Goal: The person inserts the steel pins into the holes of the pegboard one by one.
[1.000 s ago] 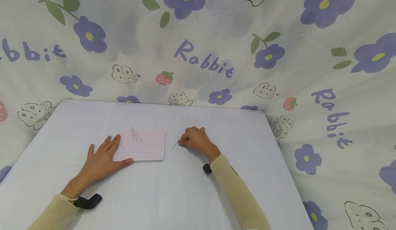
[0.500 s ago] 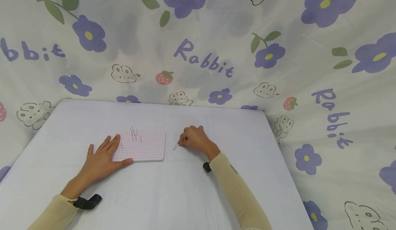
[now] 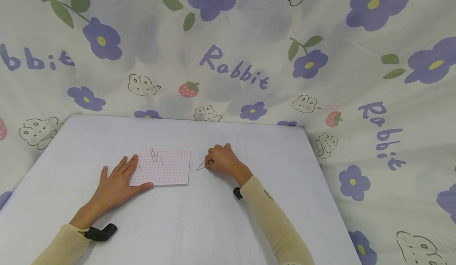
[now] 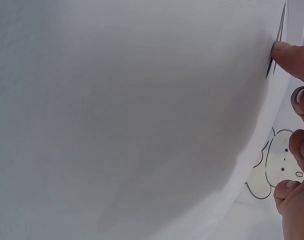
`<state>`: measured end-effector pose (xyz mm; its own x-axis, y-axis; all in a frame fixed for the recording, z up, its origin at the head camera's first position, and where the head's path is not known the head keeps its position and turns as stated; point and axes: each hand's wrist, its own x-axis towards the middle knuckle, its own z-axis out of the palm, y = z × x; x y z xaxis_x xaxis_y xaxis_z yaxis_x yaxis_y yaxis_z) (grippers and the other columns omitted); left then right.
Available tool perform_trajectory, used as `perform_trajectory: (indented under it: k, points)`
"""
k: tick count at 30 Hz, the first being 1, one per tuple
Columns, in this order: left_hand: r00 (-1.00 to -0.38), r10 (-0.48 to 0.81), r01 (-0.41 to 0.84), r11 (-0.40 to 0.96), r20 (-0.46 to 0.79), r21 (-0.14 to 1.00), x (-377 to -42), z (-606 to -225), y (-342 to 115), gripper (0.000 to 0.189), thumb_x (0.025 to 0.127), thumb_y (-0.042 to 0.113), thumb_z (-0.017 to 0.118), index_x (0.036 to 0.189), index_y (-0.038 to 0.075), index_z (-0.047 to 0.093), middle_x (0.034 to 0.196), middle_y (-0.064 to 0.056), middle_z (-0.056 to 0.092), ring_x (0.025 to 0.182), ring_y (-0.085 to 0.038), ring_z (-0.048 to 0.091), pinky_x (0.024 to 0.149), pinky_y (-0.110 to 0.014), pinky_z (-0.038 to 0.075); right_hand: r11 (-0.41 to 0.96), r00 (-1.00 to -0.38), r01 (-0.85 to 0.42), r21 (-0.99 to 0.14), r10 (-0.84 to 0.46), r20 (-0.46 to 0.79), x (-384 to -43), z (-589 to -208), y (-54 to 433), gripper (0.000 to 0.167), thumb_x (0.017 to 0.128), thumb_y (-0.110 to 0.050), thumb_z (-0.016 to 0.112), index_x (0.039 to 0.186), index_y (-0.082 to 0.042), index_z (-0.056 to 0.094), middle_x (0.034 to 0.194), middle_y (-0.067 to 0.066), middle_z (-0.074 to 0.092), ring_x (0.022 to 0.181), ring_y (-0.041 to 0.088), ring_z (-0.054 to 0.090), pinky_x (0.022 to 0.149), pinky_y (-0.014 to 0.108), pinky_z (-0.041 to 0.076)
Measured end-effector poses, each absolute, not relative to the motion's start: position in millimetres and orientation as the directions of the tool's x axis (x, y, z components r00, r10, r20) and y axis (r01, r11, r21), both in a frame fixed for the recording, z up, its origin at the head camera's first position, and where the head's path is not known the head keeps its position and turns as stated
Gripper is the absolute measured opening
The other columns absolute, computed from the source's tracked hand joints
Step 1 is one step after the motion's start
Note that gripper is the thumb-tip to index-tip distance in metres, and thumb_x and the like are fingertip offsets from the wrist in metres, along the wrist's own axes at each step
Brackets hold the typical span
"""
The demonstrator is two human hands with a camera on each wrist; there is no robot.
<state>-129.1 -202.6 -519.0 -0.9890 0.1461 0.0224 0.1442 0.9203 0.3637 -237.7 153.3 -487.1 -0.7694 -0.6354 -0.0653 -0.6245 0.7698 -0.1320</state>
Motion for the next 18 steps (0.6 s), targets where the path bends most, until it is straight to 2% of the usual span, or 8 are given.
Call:
perform_trajectory:
  k: [13,18]
  points:
    - [-0.989,0.149,0.147,0.919,0.021,0.366,-130.5,-518.8,-203.3,0.122,0.079,0.084,0.055,0.160,0.002,0.015,0.164,-0.024,0.023,0.152,-0.044,0.013,0.110,-0.076,-0.009,0.743,-0.742,-0.669,0.008,-0.668,-0.050,-233.4,-482.1,144.9,0.006,0.090,-0.029,0.074,0.090,-0.030,0.080,0.079,-0.017,0.057,0.079,0.008,0.046,0.077,0.037,0.032]
    - [-0.988,0.152,0.149,0.918,0.022,0.367,-129.9,-518.6,-203.4,0.122,0.079,0.084,0.055,0.160,0.001,0.016,0.163,-0.024,0.024,0.152,-0.045,0.014,0.110,-0.077,-0.008,0.738,-0.738,-0.675,0.014,-0.674,-0.033,-231.9,-482.5,143.8,0.006,0.090,-0.028,0.073,0.090,-0.029,0.079,0.077,-0.017,0.058,0.079,0.008,0.046,0.077,0.037,0.033]
